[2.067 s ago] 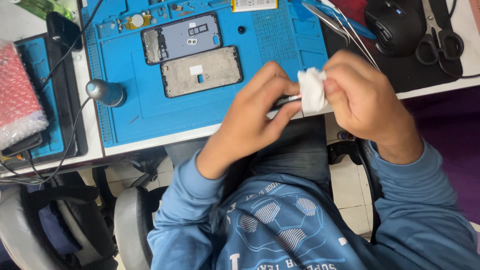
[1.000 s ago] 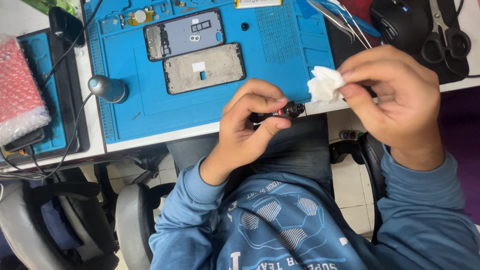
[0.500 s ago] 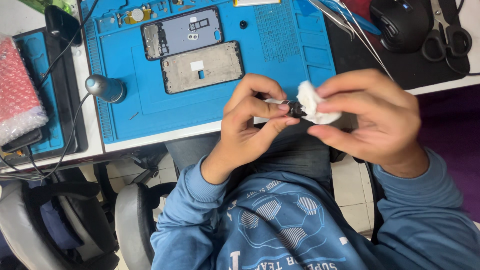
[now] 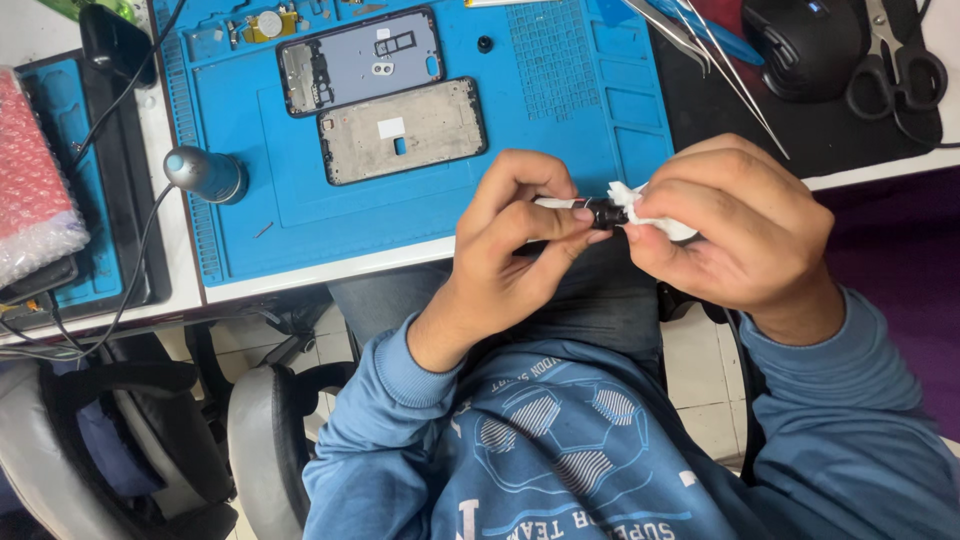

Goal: The person repairs a disassembled smartphone at a workbench. They use tweezers to handle a small component, apply liquid from a black bottle onto it, cure the area under a blue UV lamp, then wipe the component and the bottle with tissue and a cotton swab.

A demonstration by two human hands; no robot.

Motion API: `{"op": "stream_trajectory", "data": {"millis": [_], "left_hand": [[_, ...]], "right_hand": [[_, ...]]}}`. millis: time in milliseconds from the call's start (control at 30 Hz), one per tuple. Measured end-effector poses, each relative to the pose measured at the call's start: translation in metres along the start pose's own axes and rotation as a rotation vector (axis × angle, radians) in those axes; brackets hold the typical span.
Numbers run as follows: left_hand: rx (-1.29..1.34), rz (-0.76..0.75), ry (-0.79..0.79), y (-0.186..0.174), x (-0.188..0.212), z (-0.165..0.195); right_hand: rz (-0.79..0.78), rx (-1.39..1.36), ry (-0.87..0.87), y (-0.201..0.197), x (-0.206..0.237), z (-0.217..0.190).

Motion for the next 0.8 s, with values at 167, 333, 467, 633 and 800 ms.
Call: {"op": "stream_trajectory", "data": {"millis": [167, 333, 467, 633, 800], "left_hand": [[-0.052, -0.029, -0.062, -0.005, 0.002, 0.006], [0.009, 0.004, -0.189, -0.007, 0.0, 0.003], [-0.031, -0.075, -0.36, -0.016, 0.0, -0.001], [-0.029, -0.104, -0.336, -0.014, 0.0, 0.004], [-0.185, 0.043, -0.263, -0.004, 0.002, 0.004]], "right_hand": [[0.003, 0.033, 0.005, 0.003, -0.004, -0.001], [-0.026, 0.008, 0.003, 0.006, -0.009, -0.003], [-0.06, 0.058, -0.042, 0.006, -0.013, -0.006], [-0.098, 0.145, -0.118, 0.005, -0.014, -0.007], [-0.066, 0.142, -0.092, 0.007, -0.013, -0.002]]}}
Point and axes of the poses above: each hand's wrist, its own x-axis away from the middle knuckle, its own y-axis out of the palm, z = x × y, the point moved 4 cm from there along -x, towards the middle knuckle, and after that the axes turned 5 degrees about -x, right-handed, at the moved point
